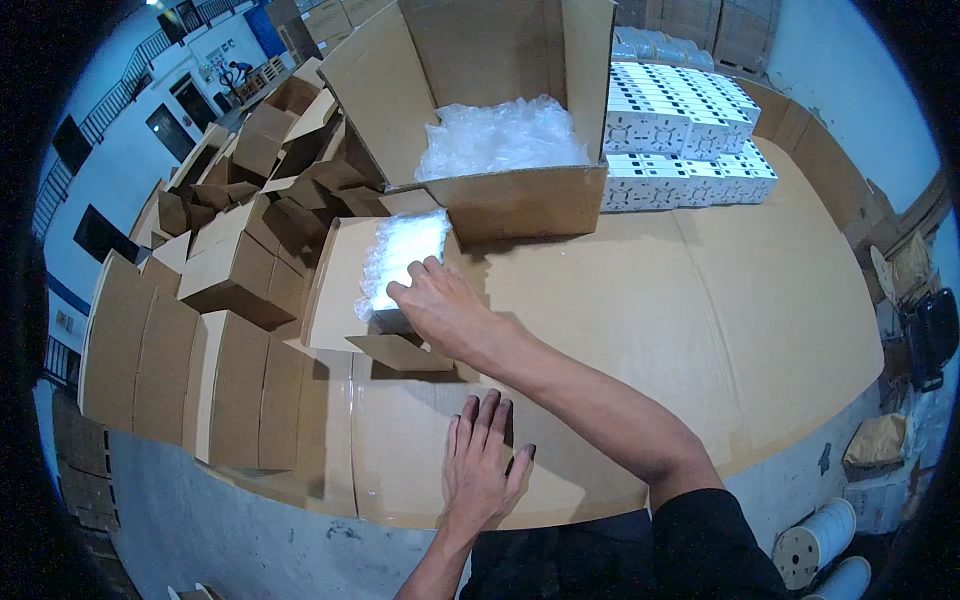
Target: The person repacks small white electronic components by hand, taking them from bubble wrap and placing them into individual cardboard boxes.
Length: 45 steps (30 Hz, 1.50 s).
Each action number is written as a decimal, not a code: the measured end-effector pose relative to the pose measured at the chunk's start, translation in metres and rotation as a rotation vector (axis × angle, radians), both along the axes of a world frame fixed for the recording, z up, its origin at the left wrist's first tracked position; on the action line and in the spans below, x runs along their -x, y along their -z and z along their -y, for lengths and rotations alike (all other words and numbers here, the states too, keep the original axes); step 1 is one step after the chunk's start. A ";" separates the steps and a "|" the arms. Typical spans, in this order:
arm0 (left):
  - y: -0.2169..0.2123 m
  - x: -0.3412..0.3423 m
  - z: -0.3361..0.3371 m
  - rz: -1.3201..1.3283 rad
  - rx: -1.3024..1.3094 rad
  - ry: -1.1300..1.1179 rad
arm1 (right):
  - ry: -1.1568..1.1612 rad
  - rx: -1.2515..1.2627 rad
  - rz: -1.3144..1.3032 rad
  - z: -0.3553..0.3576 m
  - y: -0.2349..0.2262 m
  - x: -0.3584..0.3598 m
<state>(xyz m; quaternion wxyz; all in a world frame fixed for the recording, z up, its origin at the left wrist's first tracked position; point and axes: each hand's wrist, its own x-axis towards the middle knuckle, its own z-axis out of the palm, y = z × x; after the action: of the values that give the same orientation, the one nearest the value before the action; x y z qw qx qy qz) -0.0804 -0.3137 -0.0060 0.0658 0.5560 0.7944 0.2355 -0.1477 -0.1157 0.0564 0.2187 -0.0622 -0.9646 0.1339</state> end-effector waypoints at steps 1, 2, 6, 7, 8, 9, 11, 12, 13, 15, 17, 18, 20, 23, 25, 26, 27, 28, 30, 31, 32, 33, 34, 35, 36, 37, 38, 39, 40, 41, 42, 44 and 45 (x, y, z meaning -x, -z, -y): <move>0.000 0.000 0.000 0.002 -0.002 -0.001 | -0.003 0.001 0.004 0.002 0.004 0.001; 0.000 -0.001 -0.001 0.005 -0.004 -0.002 | 0.030 0.004 -0.040 0.003 0.011 0.003; -0.001 0.000 0.000 0.025 0.002 -0.016 | 0.101 -0.060 -0.124 0.005 0.014 0.000; 0.000 0.000 -0.001 0.023 0.005 -0.014 | 0.100 -0.061 -0.118 0.004 0.012 -0.002; 0.000 0.000 -0.001 0.020 0.007 -0.011 | 0.101 -0.032 -0.100 0.002 0.008 -0.004; 0.000 0.000 -0.001 0.025 0.006 -0.012 | 0.101 -0.002 -0.082 0.002 0.004 -0.007; 0.001 0.000 -0.001 0.011 0.023 -0.013 | 0.087 0.035 0.023 0.002 -0.008 -0.017; 0.002 -0.001 -0.002 0.017 0.017 -0.002 | 0.080 0.071 0.124 -0.001 -0.013 -0.024; 0.004 -0.001 -0.004 0.005 0.035 -0.009 | 0.094 0.064 0.130 -0.004 -0.011 -0.029; 0.005 -0.003 -0.008 0.008 0.038 0.019 | 0.036 0.136 0.075 -0.009 -0.002 -0.043; 0.008 -0.001 -0.011 -0.038 0.081 -0.010 | 0.039 0.209 0.102 -0.019 0.005 -0.059; 0.007 0.000 -0.011 -0.070 0.113 -0.029 | 0.039 0.264 0.041 -0.021 0.008 -0.067; 0.000 0.001 -0.017 -0.062 0.133 -0.005 | 0.053 0.325 -0.005 -0.037 0.018 -0.090; 0.000 0.004 -0.032 -0.048 0.175 0.006 | 0.108 0.398 -0.010 -0.068 0.023 -0.130; 0.003 0.007 -0.051 -0.076 0.132 0.024 | 0.197 0.363 -0.029 -0.098 0.029 -0.159; 0.003 0.009 -0.062 -0.063 0.127 0.033 | 0.254 0.340 -0.048 -0.115 0.031 -0.172; 0.005 0.012 -0.072 -0.064 0.116 0.057 | 0.278 0.329 -0.053 -0.131 0.033 -0.182; 0.006 0.014 -0.083 -0.083 0.112 0.053 | 0.344 0.288 -0.105 -0.147 0.033 -0.193; 0.009 0.019 -0.106 -0.101 0.087 0.050 | 0.428 0.235 -0.164 -0.181 0.029 -0.213; 0.010 0.022 -0.116 -0.106 0.075 0.068 | 0.501 0.251 -0.174 -0.197 0.025 -0.222; 0.012 0.026 -0.127 -0.115 0.072 0.062 | 0.571 0.268 -0.186 -0.214 0.021 -0.229; 0.014 0.028 -0.137 -0.127 0.072 0.053 | 0.583 0.261 -0.196 -0.232 0.021 -0.234; 0.012 0.027 -0.149 -0.119 0.075 0.046 | 0.635 0.173 -0.257 -0.250 0.021 -0.242; 0.012 0.028 -0.159 -0.123 0.063 0.064 | 0.685 0.084 -0.317 -0.269 0.020 -0.250; 0.015 0.032 -0.167 -0.110 0.053 0.061 | 0.686 0.050 -0.364 -0.289 0.021 -0.254; 0.016 0.035 -0.175 -0.097 0.043 0.054 | 0.692 0.045 -0.374 -0.300 0.014 -0.255; 0.016 0.037 -0.182 -0.105 0.037 0.060 | 0.765 0.027 -0.415 -0.309 0.008 -0.255; 0.016 0.040 -0.189 -0.092 0.035 0.048 | 0.836 0.012 -0.455 -0.317 0.003 -0.254; 0.017 0.042 -0.194 -0.079 0.033 0.035 | 0.885 0.064 -0.427 -0.325 -0.002 -0.254; 0.017 0.043 -0.197 -0.086 0.032 0.034 | 0.885 0.065 -0.435 -0.331 -0.006 -0.253; 0.017 0.043 -0.200 -0.083 0.024 0.034 | 0.912 0.037 -0.420 -0.338 -0.010 -0.252; 0.018 0.044 -0.202 -0.086 0.016 0.031 | 0.946 0.029 -0.360 -0.349 -0.015 -0.250; 0.020 0.044 -0.203 -0.091 0.010 0.032 | 0.946 0.029 -0.365 -0.357 -0.014 -0.251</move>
<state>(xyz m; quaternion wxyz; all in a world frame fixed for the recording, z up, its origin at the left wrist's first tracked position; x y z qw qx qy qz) -0.1246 -0.1104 -0.0259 0.0364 0.5785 0.7888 0.2048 0.1034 0.2409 0.0706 0.4196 -0.4708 -0.7749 0.0421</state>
